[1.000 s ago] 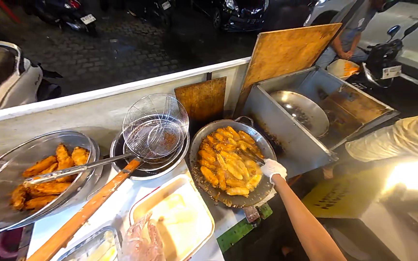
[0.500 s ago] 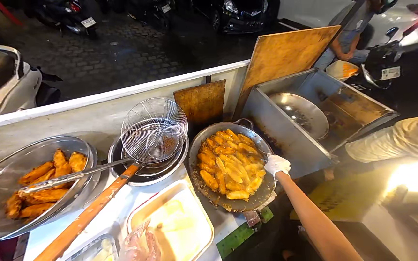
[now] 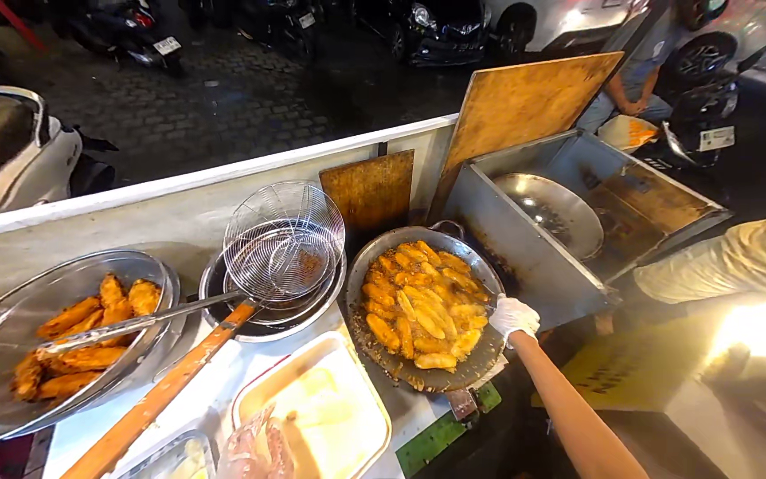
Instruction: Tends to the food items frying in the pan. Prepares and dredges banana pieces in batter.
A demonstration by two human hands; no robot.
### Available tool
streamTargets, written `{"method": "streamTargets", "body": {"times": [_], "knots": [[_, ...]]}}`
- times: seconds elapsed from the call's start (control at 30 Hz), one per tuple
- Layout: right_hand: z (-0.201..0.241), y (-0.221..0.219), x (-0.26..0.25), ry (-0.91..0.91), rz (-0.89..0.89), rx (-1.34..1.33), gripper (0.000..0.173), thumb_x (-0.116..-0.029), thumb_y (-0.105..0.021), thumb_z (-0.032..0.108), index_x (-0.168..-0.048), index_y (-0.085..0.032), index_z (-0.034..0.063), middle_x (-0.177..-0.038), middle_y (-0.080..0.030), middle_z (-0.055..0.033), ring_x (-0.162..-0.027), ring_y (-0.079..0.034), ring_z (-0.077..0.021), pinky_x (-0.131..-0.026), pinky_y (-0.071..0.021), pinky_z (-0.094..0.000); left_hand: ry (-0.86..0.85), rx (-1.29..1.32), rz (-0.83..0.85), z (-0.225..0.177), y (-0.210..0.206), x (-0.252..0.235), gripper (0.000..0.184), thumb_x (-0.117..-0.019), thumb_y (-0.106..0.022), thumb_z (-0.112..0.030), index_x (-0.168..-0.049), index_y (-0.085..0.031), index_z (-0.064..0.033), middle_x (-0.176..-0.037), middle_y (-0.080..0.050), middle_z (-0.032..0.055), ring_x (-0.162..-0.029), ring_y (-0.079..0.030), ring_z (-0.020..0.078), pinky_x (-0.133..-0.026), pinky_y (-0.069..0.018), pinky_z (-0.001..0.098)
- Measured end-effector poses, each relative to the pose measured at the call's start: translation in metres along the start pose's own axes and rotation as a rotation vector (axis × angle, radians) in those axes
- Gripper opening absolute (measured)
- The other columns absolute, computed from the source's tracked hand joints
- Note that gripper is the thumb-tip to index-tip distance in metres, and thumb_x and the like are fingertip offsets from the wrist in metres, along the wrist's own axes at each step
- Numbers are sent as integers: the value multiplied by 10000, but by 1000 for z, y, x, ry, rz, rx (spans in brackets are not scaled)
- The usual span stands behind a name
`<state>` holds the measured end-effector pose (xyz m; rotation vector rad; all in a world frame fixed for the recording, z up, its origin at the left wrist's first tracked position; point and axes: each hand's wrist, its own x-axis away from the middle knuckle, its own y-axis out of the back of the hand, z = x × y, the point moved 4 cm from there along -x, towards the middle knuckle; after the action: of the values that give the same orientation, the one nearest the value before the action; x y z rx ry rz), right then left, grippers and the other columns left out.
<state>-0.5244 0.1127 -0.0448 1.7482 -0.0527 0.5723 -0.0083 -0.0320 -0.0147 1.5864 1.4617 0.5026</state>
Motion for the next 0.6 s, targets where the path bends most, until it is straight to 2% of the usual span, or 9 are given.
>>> {"method": "streamTargets", "body": {"times": [0.13, 0.2, 0.27, 0.4, 0.43, 0.47, 0.5, 0.57, 0.6], "knots": [[10, 2, -1, 79, 5, -40, 581, -913, -664, 362, -1466, -564, 212, -1351, -662, -152, -1226, -643, -376, -955, -518, -624, 6, 10, 49, 0, 0, 0, 332, -1006, -555, -231, -1246, -706, -58, -1252, -688, 186, -1227, -624, 345, -1091, -460, 489], [20, 2, -4, 109, 27, -7, 578, -902, -681, 364, -1443, -581, 188, -1341, -663, -168, -1229, -636, -396, -953, -512, -646, 6, 26, 62, -2, 2, 1, 333, -1006, -562, -219, -1251, -702, -42, -1257, -683, 204, -1232, -618, 375, -1094, -456, 517], [33, 1, -7, 135, 26, 31, 597, -880, -700, 309, -1440, -577, 142, -1350, -648, -190, -1222, -635, -411, -948, -514, -647, 12, 33, 45, -3, 1, 0, 326, -1000, -566, -207, -1242, -704, -37, -1249, -683, 211, -1220, -622, 381, -1083, -462, 520], [50, -10, -8, 175, 7, 99, 639, -835, -743, 223, -1433, -561, 87, -1357, -624, -222, -1175, -648, -428, -915, -529, -640, 31, -8, -43, 18, -14, 5, 330, -997, -553, -312, -1218, -718, -131, -1244, -692, 132, -1219, -627, 287, -1079, -464, 436], [54, -14, -9, 183, 3, 110, 664, -829, -751, 216, -1445, -546, 79, -1357, -619, -230, -1166, -649, -435, -910, -531, -639, 36, -8, -28, 16, -12, 5, 336, -999, -551, -305, -1232, -713, -124, -1258, -687, 135, -1231, -622, 291, -1086, -462, 443], [57, -18, -10, 190, 1, 118, 700, -823, -755, 209, -1467, -519, 70, -1362, -611, -238, -1162, -647, -446, -906, -531, -641, 34, 8, 9, 7, -5, 3, 331, -1001, -560, -250, -1245, -706, -81, -1268, -681, 175, -1239, -618, 337, -1089, -462, 488], [58, -23, -11, 194, 0, 123, 732, -823, -754, 200, -1493, -491, 66, -1374, -602, -244, -1164, -644, -453, -907, -530, -641, 39, 16, 25, 2, -2, 2, 325, -997, -566, -222, -1246, -703, -64, -1269, -678, 193, -1237, -617, 357, -1086, -462, 506], [58, -33, -14, 193, -22, 114, 735, -846, -723, 132, -1529, -456, 83, -1395, -586, -249, -1148, -651, -457, -899, -541, -637, 70, 2, -16, 4, -5, 2, 318, -985, -571, -268, -1220, -716, -110, -1251, -689, 146, -1228, -623, 307, -1081, -466, 454], [55, -38, -15, 188, -35, 105, 721, -874, -695, 92, -1547, -437, 98, -1410, -573, -249, -1141, -655, -456, -896, -548, -629, 74, 6, -30, 1, -4, 2, 313, -979, -579, -264, -1205, -722, -102, -1238, -694, 152, -1217, -630, 312, -1071, -470, 455]]}}
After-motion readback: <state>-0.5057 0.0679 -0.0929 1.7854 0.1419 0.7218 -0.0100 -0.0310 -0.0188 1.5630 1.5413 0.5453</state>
